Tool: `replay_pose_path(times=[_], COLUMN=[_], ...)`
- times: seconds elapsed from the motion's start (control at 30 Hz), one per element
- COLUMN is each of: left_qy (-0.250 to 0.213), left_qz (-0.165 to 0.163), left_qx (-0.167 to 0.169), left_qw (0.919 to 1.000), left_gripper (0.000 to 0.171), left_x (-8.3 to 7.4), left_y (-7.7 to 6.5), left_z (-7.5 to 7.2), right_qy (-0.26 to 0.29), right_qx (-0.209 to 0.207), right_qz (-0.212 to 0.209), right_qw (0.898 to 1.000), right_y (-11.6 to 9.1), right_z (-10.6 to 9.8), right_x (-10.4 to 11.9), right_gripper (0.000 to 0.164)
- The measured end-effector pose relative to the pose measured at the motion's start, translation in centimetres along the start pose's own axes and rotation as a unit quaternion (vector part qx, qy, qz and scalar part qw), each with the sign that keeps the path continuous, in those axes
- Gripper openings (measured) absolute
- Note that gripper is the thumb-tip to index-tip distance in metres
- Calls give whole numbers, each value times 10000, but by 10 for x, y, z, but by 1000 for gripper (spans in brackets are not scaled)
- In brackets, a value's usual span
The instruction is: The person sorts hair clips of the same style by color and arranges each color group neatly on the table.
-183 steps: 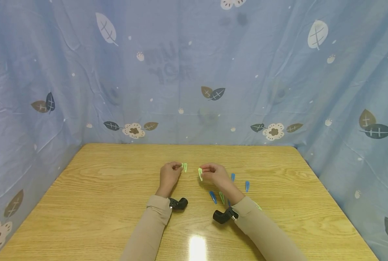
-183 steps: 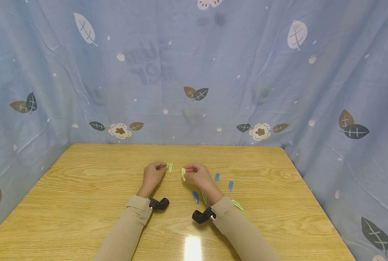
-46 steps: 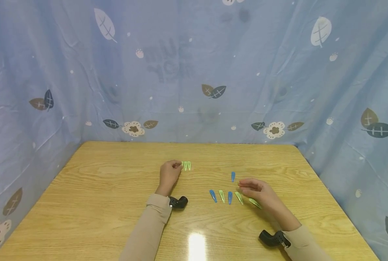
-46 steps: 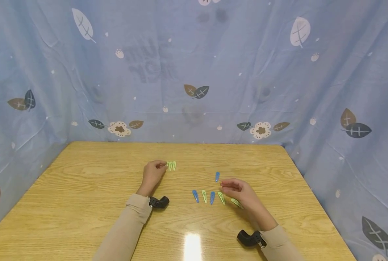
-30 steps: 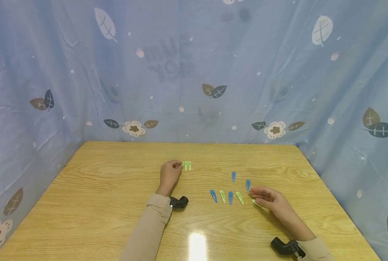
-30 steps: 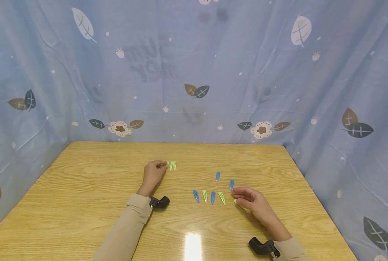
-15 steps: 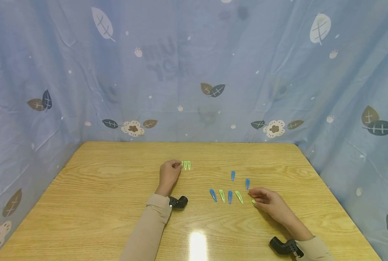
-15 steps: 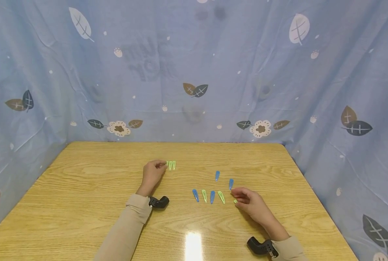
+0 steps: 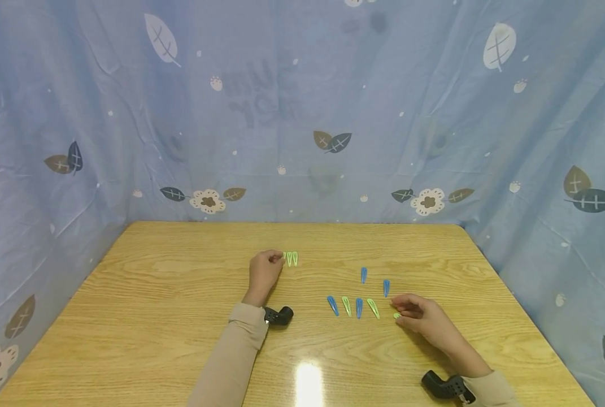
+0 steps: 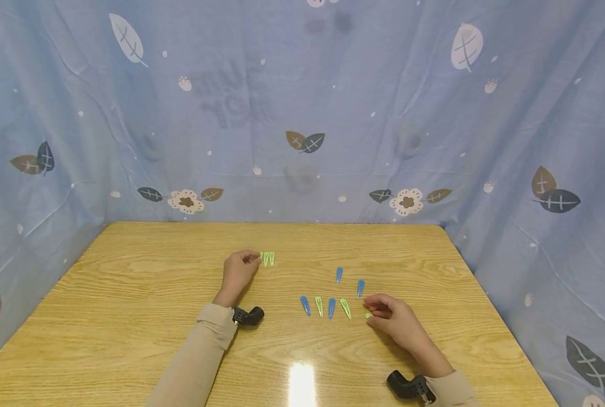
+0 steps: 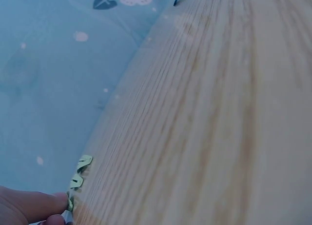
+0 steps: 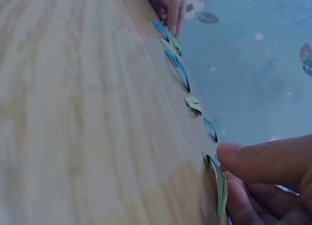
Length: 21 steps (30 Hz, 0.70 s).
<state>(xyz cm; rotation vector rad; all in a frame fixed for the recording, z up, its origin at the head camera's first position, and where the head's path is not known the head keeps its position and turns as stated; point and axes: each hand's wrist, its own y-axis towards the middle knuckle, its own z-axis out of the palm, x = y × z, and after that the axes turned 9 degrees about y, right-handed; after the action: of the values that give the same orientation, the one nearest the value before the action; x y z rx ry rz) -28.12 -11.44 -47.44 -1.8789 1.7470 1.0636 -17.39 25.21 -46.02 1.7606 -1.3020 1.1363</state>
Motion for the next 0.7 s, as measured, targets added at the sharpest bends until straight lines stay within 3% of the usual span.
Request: replay_pose_path(times=[0.23, 0.7], left_qy=[46, 29], left_qz=[-49, -88], left_qx=[25, 58], left_qw=[10000, 9999], left_gripper=[15, 15], left_x=[-1, -1], left_y=[0, -1], left_z=[-1, -2], right_qy=[-453, -751], right_qx=[-43, -245], right_qz=[11, 70], right_qw=[9990, 9969], right_y=[-2, -2], right_z=[-1, 0], right_x=[5, 5], right_gripper=[31, 22])
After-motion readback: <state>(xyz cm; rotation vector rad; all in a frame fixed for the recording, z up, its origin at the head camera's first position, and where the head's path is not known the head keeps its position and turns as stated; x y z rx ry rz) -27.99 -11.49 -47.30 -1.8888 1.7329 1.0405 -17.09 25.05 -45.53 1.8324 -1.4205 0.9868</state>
